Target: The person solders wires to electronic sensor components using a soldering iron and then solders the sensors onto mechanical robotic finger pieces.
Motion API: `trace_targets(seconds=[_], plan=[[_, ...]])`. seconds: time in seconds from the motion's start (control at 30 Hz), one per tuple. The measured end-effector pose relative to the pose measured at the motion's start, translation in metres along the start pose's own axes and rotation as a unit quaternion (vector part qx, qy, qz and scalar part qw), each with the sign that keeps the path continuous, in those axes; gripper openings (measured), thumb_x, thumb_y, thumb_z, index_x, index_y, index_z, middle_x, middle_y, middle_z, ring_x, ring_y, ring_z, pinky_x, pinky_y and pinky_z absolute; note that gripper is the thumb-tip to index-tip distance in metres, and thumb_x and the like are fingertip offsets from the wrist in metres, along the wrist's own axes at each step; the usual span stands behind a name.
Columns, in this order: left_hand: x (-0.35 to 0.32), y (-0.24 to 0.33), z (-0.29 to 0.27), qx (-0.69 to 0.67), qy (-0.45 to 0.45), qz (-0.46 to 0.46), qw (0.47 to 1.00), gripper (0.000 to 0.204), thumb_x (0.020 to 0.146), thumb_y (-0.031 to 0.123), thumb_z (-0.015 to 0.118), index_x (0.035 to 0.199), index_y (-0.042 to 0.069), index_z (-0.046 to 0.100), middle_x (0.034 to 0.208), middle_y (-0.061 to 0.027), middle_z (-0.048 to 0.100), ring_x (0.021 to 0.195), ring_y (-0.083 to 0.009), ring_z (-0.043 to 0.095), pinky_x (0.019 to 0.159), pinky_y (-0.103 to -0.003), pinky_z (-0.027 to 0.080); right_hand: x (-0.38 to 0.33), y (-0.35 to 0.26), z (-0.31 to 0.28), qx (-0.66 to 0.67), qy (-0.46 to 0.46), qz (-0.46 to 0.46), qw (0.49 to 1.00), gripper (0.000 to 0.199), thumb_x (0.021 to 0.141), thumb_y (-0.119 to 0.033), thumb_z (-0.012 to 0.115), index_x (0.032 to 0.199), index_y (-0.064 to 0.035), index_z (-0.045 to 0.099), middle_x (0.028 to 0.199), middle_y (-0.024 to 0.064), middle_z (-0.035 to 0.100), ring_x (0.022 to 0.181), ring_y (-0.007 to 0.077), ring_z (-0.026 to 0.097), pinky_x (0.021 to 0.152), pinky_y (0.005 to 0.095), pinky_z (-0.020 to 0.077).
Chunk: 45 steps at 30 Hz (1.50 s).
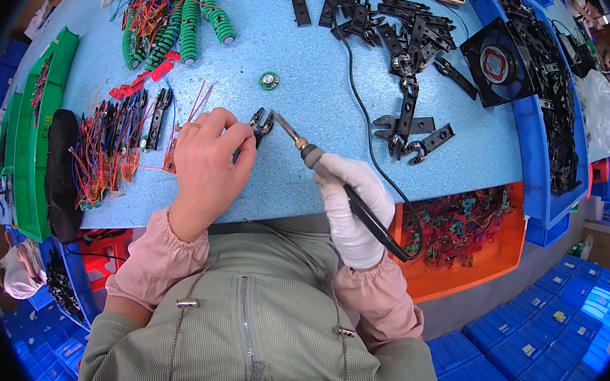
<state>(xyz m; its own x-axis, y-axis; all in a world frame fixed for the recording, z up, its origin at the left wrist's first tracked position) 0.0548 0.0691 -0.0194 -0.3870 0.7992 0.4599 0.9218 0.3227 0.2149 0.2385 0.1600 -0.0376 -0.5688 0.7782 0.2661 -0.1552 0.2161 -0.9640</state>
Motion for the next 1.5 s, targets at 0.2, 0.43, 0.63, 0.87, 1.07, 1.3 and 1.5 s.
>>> trace_targets(seconds=[0.2,0.43,0.63,0.87,1.07,1.3,1.5], plan=[[0.002,0.001,-0.001,0.002,-0.003,0.003,1.0,0.007,0.076,0.006,0.071,0.081,0.011,0.068,0.087,-0.0008,0.058,0.073,-0.0211,0.053,0.071,-0.034,0.043,0.019,-0.002,-0.003,-0.047,0.011,-0.083,0.995,0.023,0.098,-0.005,0.059,0.119,0.0025,0.065,0.108,0.0151,0.064,0.084,0.0232,0.068,0.078,0.031,0.0548],[0.003,0.002,0.001,-0.011,0.011,0.018,1.0,0.008,0.074,0.006,0.069,0.075,0.009,0.061,0.084,-0.0046,0.054,0.071,-0.0232,0.051,0.069,-0.036,0.04,0.038,-0.013,-0.016,-0.085,0.055,-0.126,0.987,0.027,0.103,-0.013,0.058,0.124,0.0025,0.062,0.115,0.015,0.063,0.09,0.0257,0.07,0.083,0.0346,0.0578],[0.005,0.003,0.001,-0.01,0.002,0.018,1.0,0.008,0.074,0.006,0.069,0.074,0.008,0.061,0.084,-0.0052,0.055,0.071,-0.0236,0.051,0.069,-0.036,0.041,0.06,-0.022,-0.034,0.003,0.059,-0.12,0.991,0.025,0.096,0.003,0.061,0.12,0.0006,0.066,0.12,0.0132,0.061,0.091,0.024,0.07,0.084,0.0309,0.0577],[0.006,0.002,0.001,-0.013,-0.005,0.028,1.0,0.008,0.073,0.005,0.068,0.076,0.008,0.062,0.084,-0.0059,0.055,0.072,-0.0241,0.052,0.069,-0.037,0.042,0.097,-0.058,-0.065,-0.156,0.013,-0.191,0.969,0.024,0.093,0.002,0.063,0.117,0.0007,0.067,0.118,0.0143,0.065,0.095,0.0245,0.07,0.086,0.0333,0.0558],[0.006,0.004,0.002,-0.002,-0.009,0.031,0.999,0.008,0.073,0.006,0.068,0.077,0.008,0.062,0.084,-0.0066,0.055,0.074,-0.025,0.053,0.07,-0.037,0.042,0.076,-0.039,-0.078,-0.366,-0.073,-0.305,0.876,0.046,0.073,0.015,0.061,0.116,-0.0002,0.066,0.124,0.0167,0.065,0.101,0.0276,0.067,0.089,0.035,0.0525],[0.007,0.003,0.002,-0.002,-0.009,0.036,0.999,0.007,0.073,0.005,0.068,0.077,0.008,0.062,0.084,-0.0073,0.055,0.075,-0.026,0.054,0.07,-0.038,0.043,0.069,0.0,-0.069,-0.421,-0.17,-0.184,0.872,0.056,0.068,0.021,0.057,0.118,-0.001,0.066,0.128,0.0172,0.064,0.1,0.028,0.067,0.089,0.0334,0.053],[0.007,0.004,0.003,-0.004,-0.02,0.036,0.999,0.007,0.073,0.005,0.067,0.077,0.008,0.062,0.084,-0.0079,0.055,0.075,-0.0267,0.055,0.07,-0.038,0.044,0.085,0.015,-0.034,-0.243,-0.075,-0.21,0.944,0.058,0.069,0.023,0.057,0.122,-0.0009,0.064,0.128,0.0154,0.064,0.099,0.0249,0.067,0.087,0.0319,0.0537]])
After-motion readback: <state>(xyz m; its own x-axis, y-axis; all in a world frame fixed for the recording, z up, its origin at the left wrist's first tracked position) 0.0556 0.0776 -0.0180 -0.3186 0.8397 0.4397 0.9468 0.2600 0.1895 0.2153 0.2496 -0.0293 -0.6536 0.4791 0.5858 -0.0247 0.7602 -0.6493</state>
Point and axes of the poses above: each hand's wrist, its own x-axis towards the middle knuckle, its own z-axis out of the palm, y = z × x, the point moved 3 cm from there along x, towards the middle knuckle
